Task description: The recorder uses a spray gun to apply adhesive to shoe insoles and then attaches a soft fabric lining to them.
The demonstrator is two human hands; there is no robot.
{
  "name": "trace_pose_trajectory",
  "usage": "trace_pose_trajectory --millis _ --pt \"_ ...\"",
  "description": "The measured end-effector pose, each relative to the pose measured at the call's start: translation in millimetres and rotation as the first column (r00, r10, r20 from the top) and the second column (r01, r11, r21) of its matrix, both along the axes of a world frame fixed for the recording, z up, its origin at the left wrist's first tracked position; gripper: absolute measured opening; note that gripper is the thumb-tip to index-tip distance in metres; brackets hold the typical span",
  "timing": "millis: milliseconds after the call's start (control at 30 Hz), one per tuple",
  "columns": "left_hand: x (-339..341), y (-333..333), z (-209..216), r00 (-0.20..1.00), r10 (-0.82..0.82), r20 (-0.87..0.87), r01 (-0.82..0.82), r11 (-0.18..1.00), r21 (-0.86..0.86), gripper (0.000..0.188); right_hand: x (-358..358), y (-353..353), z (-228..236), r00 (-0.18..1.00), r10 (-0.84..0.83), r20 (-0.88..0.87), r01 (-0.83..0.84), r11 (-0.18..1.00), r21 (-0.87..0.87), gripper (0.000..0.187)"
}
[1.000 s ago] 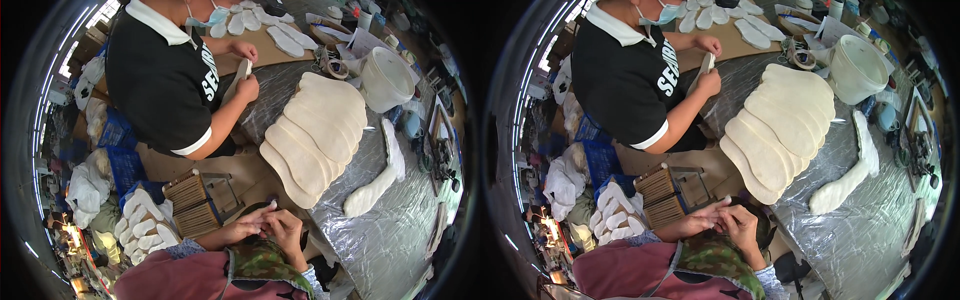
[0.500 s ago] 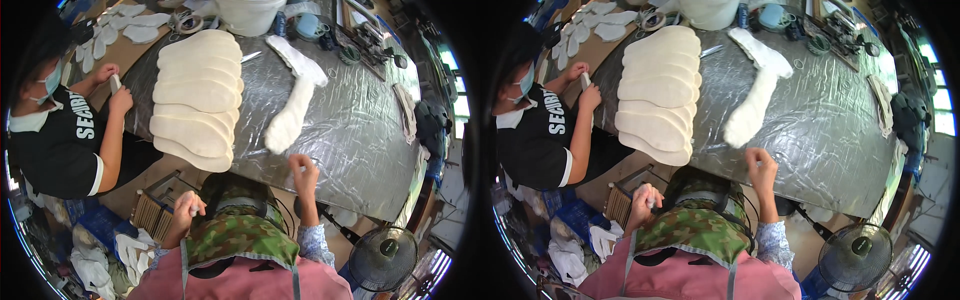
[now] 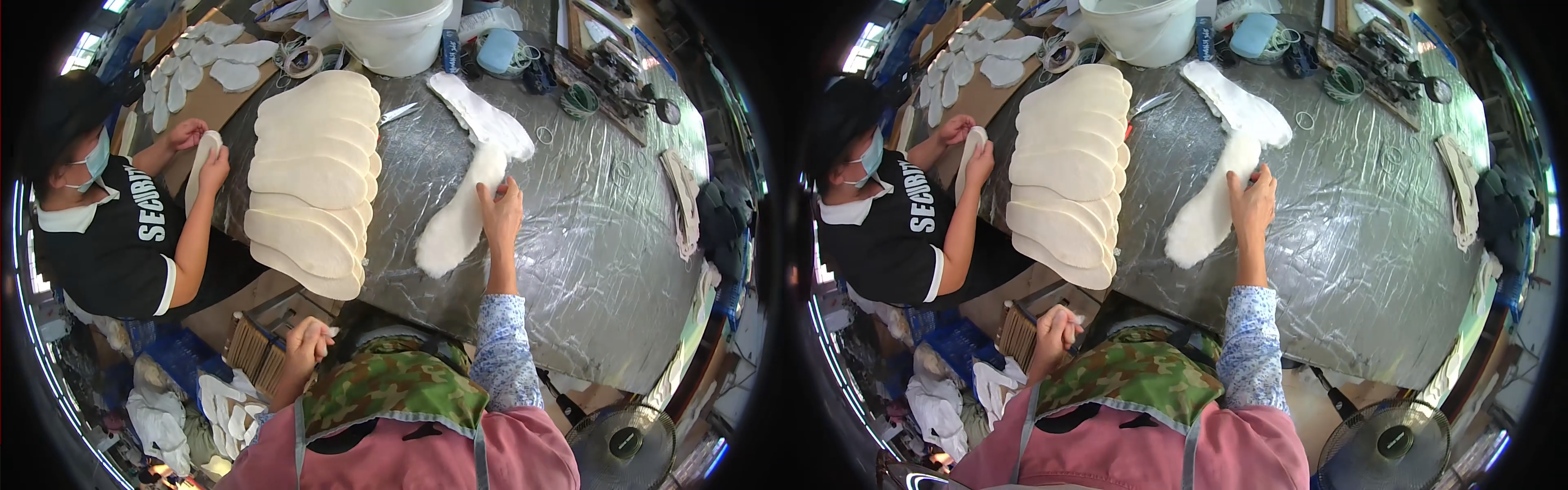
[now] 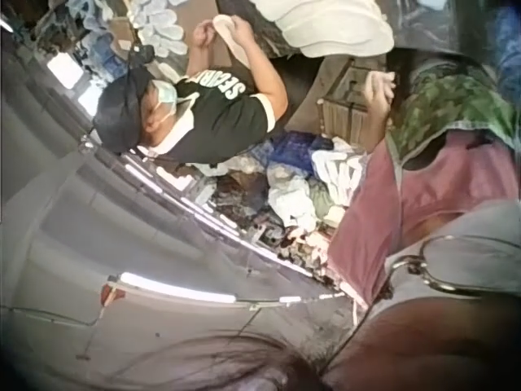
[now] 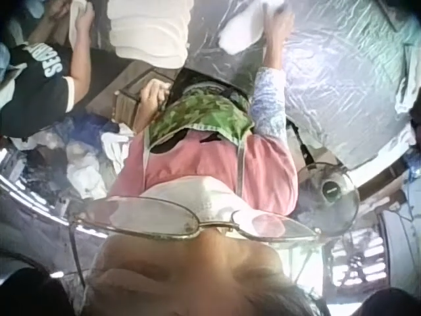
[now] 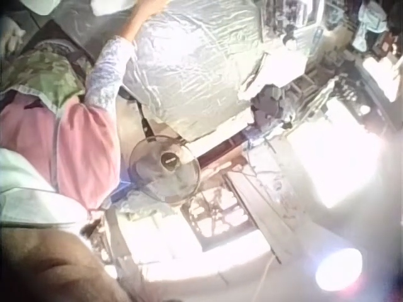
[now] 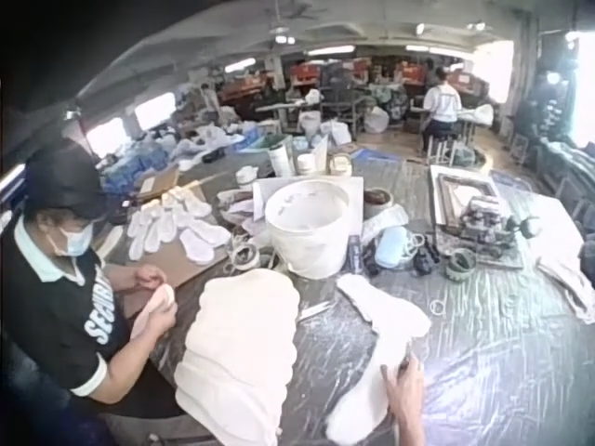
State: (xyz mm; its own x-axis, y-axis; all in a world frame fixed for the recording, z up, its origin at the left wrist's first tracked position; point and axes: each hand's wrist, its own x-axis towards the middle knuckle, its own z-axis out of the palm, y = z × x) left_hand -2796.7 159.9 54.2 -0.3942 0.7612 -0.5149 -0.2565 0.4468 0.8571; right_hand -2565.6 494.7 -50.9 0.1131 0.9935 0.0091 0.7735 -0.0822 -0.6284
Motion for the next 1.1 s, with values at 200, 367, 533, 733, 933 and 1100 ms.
trace_pose_trajectory --millis 200,367,533,733,933,1100 --pt "12.1 23.2 4.8 0.999 -0.003 -0.05 0.0 0.998 -0.064 0.022 5.0 24.5 -7.0 0.994 -0.039 -0.103 0.017 0.978 -0.21 0.042" --pt "20.3 63.3 -11.5 0.98 -0.199 0.007 0.199 0.979 0.042 0.02 3.1 30.6 -0.9 0.988 0.046 -0.146 -0.073 0.98 -0.186 0.038" --pt "50.7 131.0 -12.8 0.917 -0.393 -0.065 0.395 0.918 0.026 0.025 -6.8 20.1 1.0 0.98 0.198 0.02 -0.192 0.966 -0.172 0.032" --pt "67.4 156.7 -30.5 0.81 -0.497 -0.312 0.537 0.842 0.052 0.024 -16.7 19.7 5.4 0.961 0.247 -0.128 -0.265 0.953 -0.149 0.016" --pt "69.1 157.2 -32.3 0.747 -0.516 -0.42 0.57 0.822 0.005 0.029 1.8 86.9 21.0 0.971 0.178 -0.162 -0.144 0.969 0.202 0.017" --pt "68.7 155.2 -32.9 0.763 -0.533 -0.365 0.566 0.824 -0.02 0.03 22.9 157.1 5.6 0.965 0.14 0.222 -0.197 0.945 0.26 0.045"
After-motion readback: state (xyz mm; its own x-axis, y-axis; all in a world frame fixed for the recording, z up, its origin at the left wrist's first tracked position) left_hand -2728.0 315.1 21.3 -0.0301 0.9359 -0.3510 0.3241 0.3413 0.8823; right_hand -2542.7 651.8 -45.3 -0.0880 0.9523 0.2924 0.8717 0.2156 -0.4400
